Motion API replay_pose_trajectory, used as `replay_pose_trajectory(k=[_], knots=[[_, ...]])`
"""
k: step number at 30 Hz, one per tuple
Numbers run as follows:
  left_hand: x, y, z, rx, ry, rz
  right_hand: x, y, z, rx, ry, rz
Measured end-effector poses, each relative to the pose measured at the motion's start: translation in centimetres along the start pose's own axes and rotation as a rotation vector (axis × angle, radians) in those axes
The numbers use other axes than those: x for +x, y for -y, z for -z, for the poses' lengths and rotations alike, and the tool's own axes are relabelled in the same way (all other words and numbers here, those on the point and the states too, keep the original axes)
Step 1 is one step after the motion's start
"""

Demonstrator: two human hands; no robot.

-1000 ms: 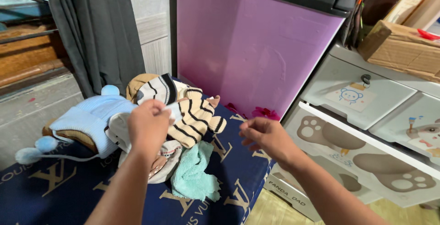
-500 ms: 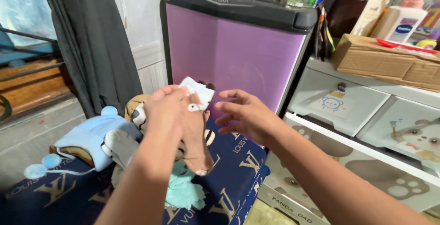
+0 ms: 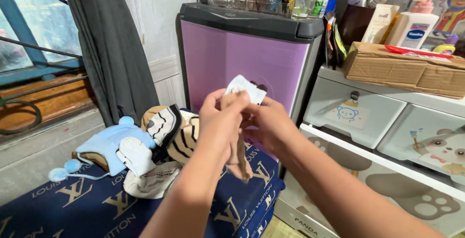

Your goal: The person removes clothes from a drawer and spreads them out on a blue surface, then folds a small brown item and a striped beanie before placing items back into the drawer and closing it.

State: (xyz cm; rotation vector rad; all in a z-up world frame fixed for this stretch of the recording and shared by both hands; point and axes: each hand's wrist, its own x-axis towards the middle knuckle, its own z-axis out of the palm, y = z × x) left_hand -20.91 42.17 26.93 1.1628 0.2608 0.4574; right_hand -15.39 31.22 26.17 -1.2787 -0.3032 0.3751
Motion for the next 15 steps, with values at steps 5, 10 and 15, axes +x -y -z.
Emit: replay_pose_trajectory(k=[5, 10, 15], knots=[[0.3, 0.9, 0.8, 0.017, -0.004, -0.169, -0.1, 1.8, -0.3, 0.013, -0.029, -0.025], [3.5, 0.8, 3.8, 0.085, -0.013, -0.304, 0.9, 2.1, -0.2, 0.045, -0.079, -0.054], [6.2, -2.1, 8.2, 0.192, -0.203, -0.343, 3.3, 2.4, 1.4, -0.092, -0.208, 0.037]])
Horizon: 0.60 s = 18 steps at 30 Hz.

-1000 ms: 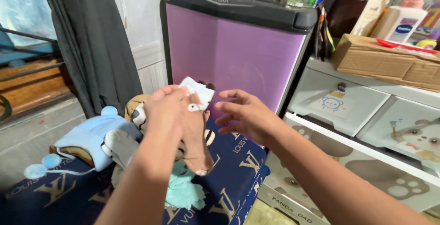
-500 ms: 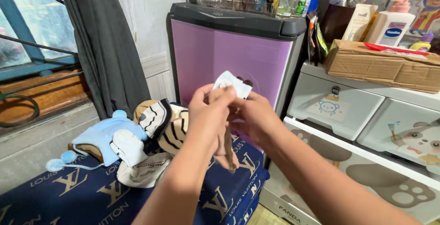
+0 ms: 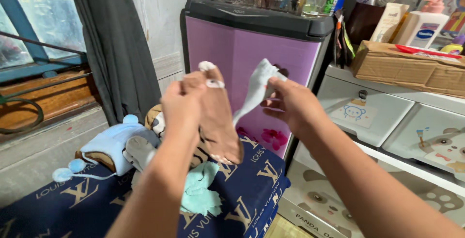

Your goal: The person removes clothes from a drawer and spreads them out on a blue surface, then folds a small brown item and a striped beanie before placing items back into the drawer and closing it.

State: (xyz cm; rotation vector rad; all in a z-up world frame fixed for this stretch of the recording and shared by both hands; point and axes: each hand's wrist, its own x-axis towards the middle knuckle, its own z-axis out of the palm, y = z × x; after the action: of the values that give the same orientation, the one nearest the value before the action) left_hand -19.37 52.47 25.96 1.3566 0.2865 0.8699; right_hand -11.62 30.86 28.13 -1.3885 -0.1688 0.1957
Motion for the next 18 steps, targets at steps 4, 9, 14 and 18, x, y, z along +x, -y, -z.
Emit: replay_pose_trajectory(k=[4, 9, 14, 18], knots=[[2.9, -1.1, 3.3, -0.093, -0.041, 0.138, 0.4, 0.6, 0.2, 0.065, 0.003, 0.009], [4.8, -0.5, 5.5, -0.257, 0.004, 0.175, -0.6, 1.7, -1.4, 0.066, -0.053, -0.034], [5.4, 2.3, 5.9, -0.170, 0.031, 0.319, -1.1, 0.8, -2.2, -0.068, -0.029, -0.072], [7.4, 7.2, 5.2, -0.586, 0.046, 0.532, -1.2, -2.3, -1.7, -0.239, -0.114, -0.095]])
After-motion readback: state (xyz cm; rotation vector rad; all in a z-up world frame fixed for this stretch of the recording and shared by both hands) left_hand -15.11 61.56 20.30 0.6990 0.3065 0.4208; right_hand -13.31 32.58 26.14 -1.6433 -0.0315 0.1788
